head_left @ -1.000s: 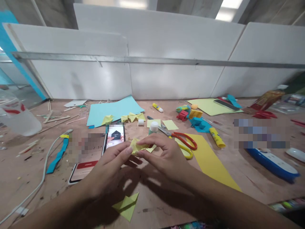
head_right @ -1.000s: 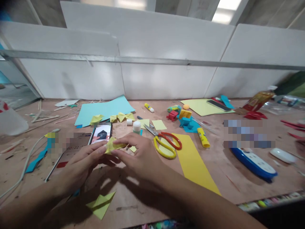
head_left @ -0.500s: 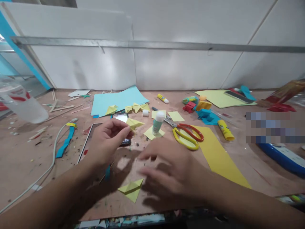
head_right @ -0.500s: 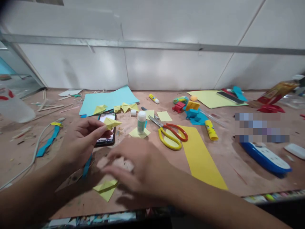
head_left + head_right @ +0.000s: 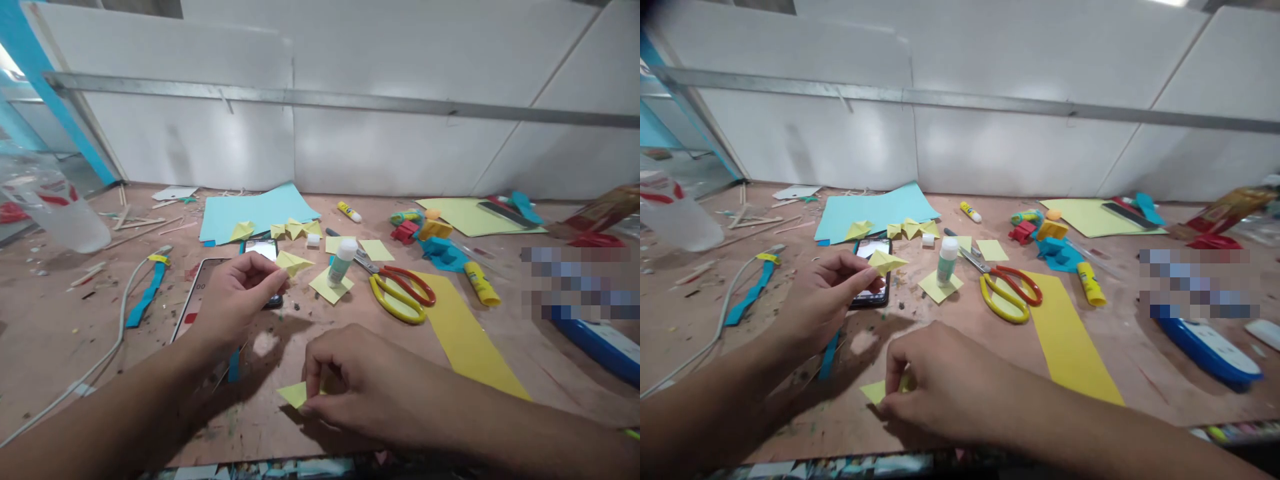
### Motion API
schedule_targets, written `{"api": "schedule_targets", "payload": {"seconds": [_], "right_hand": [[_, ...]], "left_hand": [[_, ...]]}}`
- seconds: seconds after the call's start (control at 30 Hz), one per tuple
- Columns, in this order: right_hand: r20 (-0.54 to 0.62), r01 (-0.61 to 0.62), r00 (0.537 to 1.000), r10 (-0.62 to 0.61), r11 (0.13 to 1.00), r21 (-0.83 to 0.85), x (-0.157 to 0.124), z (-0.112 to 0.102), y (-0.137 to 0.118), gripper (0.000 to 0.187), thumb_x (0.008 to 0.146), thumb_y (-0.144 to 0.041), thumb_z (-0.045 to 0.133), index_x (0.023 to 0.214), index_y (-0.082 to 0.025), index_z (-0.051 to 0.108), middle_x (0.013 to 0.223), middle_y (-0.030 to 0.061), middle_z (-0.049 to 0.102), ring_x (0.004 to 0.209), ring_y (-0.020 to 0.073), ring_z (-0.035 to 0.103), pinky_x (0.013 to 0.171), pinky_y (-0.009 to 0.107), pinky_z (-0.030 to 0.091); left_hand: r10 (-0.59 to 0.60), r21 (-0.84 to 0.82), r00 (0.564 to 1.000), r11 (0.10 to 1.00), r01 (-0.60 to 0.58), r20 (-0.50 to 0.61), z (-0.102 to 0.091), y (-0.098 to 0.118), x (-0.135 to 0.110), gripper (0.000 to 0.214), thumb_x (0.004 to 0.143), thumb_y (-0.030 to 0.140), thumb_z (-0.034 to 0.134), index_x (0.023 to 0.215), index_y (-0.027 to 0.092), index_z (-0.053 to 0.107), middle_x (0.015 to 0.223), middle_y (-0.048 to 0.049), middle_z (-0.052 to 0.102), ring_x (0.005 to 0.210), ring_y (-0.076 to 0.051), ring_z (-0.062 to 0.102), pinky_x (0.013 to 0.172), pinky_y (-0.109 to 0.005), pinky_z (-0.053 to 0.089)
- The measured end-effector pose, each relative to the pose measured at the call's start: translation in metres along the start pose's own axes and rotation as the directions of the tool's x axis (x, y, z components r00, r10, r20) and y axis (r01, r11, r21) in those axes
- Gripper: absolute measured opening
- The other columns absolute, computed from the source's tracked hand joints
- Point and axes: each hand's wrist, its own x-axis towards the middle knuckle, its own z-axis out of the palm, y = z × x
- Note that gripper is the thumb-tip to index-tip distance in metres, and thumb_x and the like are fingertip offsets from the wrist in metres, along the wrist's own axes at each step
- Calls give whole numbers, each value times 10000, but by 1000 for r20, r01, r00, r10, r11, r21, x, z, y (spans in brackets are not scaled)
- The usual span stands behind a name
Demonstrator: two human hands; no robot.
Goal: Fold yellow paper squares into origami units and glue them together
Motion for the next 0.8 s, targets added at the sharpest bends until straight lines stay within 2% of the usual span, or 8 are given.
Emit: {"api": "schedule_targets", "payload": {"seconds": [0.07, 0.1, 0.2, 0.23, 0.3, 0.4, 0.63, 0.8], "right_hand": [[-68, 31, 997, -20, 985, 167, -4, -11, 4, 100, 753, -121, 767, 743, -197, 702, 628, -50, 642, 546, 91, 564, 463, 169, 372], [-131, 78, 990, -42, 957, 280, -4, -17, 7, 139, 749, -125, 778, 843, -211, 724, 660, -51, 650, 568, 96, 584, 482, 173, 407], [-397, 282, 917, -48, 782, 556, 4, -32, 24, 547, 738, -175, 846, 1248, -262, 671, 680, -73, 640, 545, 98, 598, 481, 190, 456], [-487, 340, 873, -13, 731, 591, 9, -36, 30, 520, 739, -215, 867, 1224, -249, 684, 646, -80, 626, 505, 91, 580, 451, 187, 441], [-597, 421, 796, 96, 621, 661, 19, -41, 42, 360, 709, -289, 905, 1013, -211, 730, 638, -61, 653, 517, 98, 621, 457, 191, 466], [-609, 438, 766, 206, 526, 729, 28, -39, 56, 347, 619, -293, 964, 810, -188, 694, 691, -24, 724, 570, 121, 691, 471, 188, 497], [-577, 431, 799, 168, 509, 745, 28, -24, 59, 342, 614, -263, 974, 829, -179, 720, 686, -15, 758, 555, 117, 700, 546, 221, 590], [-566, 412, 803, 186, 512, 753, 28, -22, 55, 333, 553, -174, 988, 767, -168, 732, 679, -21, 758, 576, 110, 709, 571, 205, 601]], "left_hand": [[-12, -6, 1000, 1000, 12, 5, -1, -1, -1, 239, 770, 336, 868, 748, 198, 673, 675, 14, 710, 657, -133, 650, 652, -245, 516], [-18, -7, 1000, 1000, 18, 13, -1, -2, -1, 241, 773, 338, 867, 756, 199, 670, 681, 12, 709, 662, -136, 649, 652, -245, 515], [-40, 2, 998, 999, 39, 53, -2, -4, -3, 256, 768, 347, 875, 758, 194, 669, 681, 6, 701, 671, -141, 648, 650, -241, 516], [-47, 8, 997, 999, 47, 68, -1, -4, -5, 256, 770, 347, 874, 752, 191, 672, 682, 3, 700, 677, -141, 649, 655, -237, 518], [-65, 20, 993, 998, 63, 95, -1, -4, -7, 246, 778, 341, 869, 739, 189, 680, 686, 0, 699, 687, -136, 655, 666, -222, 523], [-79, 38, 986, 997, 75, 144, 1, -3, -11, 214, 789, 339, 858, 734, 198, 706, 703, 2, 698, 698, -133, 668, 665, -207, 533], [-128, 73, 983, 990, 119, 130, 10, -8, -21, 194, 748, 315, 882, 704, 220, 718, 686, 4, 692, 617, -113, 625, 557, -173, 506], [-145, 42, 980, 989, 140, 134, 9, -13, -26, 160, 805, 318, 850, 764, 234, 720, 724, 13, 715, 635, -115, 651, 582, -183, 529]]}}
